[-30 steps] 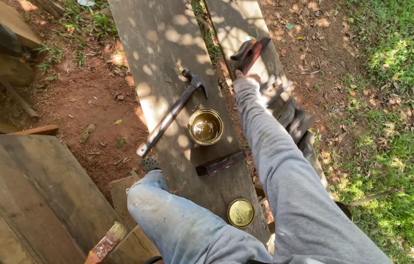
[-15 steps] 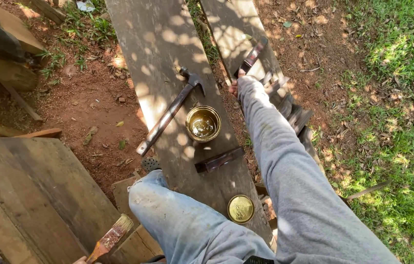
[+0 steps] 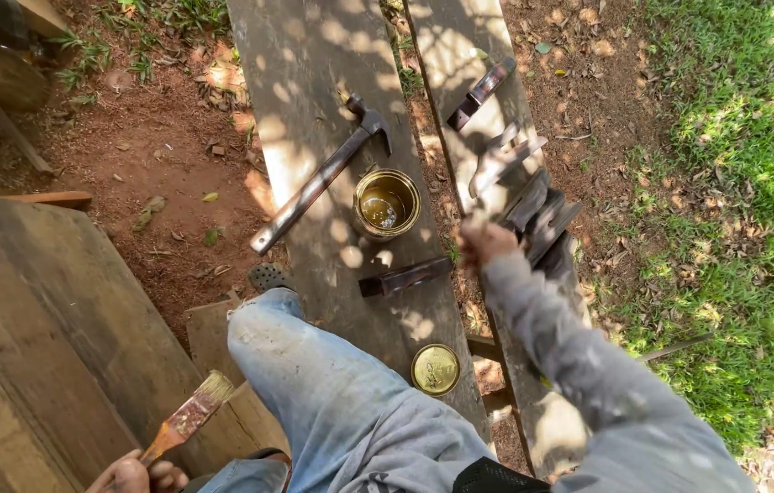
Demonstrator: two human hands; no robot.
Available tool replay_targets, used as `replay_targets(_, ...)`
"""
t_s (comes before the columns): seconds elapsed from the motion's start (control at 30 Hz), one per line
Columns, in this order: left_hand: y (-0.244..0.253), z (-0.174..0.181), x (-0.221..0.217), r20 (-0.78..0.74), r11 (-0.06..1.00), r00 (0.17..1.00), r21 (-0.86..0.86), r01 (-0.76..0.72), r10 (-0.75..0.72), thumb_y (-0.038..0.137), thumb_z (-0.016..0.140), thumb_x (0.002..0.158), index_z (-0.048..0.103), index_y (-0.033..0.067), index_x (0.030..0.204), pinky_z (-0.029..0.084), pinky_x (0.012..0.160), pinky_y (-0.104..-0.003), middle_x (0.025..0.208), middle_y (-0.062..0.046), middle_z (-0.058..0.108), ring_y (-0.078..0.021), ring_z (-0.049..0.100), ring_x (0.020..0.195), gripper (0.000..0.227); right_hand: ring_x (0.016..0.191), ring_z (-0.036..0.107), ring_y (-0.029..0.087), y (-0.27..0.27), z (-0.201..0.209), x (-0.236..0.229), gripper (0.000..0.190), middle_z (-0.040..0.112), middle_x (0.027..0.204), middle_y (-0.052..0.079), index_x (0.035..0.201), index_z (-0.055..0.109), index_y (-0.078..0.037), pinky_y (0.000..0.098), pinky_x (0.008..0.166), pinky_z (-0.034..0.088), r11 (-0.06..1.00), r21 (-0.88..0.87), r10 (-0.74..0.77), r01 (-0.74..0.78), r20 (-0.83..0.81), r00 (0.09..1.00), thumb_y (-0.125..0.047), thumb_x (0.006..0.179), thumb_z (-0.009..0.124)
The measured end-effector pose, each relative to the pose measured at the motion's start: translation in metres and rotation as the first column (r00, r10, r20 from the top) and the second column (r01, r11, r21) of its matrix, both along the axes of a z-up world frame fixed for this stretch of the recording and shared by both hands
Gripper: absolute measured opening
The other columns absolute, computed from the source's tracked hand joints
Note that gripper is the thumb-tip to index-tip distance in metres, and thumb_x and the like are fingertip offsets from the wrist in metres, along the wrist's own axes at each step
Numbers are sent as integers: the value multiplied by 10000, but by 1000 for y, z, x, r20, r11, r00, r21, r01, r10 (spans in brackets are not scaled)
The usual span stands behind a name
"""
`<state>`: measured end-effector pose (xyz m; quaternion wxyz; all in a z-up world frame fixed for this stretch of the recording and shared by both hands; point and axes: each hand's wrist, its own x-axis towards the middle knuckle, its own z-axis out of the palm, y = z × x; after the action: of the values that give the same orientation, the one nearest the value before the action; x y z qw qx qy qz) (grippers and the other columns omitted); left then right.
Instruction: Apply a dark finish or paint to small wooden carvings using a paintbrush.
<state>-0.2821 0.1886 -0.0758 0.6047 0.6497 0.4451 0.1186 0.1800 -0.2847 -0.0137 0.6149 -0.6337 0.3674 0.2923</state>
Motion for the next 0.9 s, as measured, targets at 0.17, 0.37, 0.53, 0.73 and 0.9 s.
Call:
replay_targets(0.17,-28,2,32,46,996,995,5,-93,92,389,665,1100,550,-68,1230,510,440,-375,732,-218,597,-282,559,495,488,609,687,279,6,-76,-107,254,729,831,169,1028,694,1,362,460,574,806,446,-183,388,-435,882,-219,921,762)
replay_targets(0.37,14,-16,12,55,985,988,-80,151,-147,299,539,1159,407,-104,1418,566,648,-437,850,-293,633,-405,659,678,497,1026,686,307,56,-137,-132,340,720,1168,132,1200,680,-84,440,818,561,661,613,-185,433,-426,886,-259,915,743)
replay_targets(0.53,17,-13,-8,137,978,982,-149,148,-128,346,515,1188,409,-15,1469,608,680,-421,893,-195,678,-345,692,721,469,924,725,264,77,-173,-135,258,754,1085,104,1116,689,-39,400,729,586,659,608,-249,442,-379,891,-224,943,737)
replay_targets(0.73,12,-20,-16,166,963,984,-246,106,-66,362,519,1174,373,43,1528,633,744,-480,966,-166,670,-334,703,824,498,950,722,215,71,-157,-144,280,729,1154,95,1183,621,-32,355,714,607,717,611,-239,335,-235,942,-189,964,698)
replay_targets(0.9,-14,6,8,34,998,998,-40,55,-54,319,420,1231,293,-73,1528,551,765,-499,998,-272,562,-381,600,814,508,881,720,222,64,-147,-153,285,732,1129,134,1156,651,-5,318,615,607,805,501,-282,318,-148,948,-200,954,706)
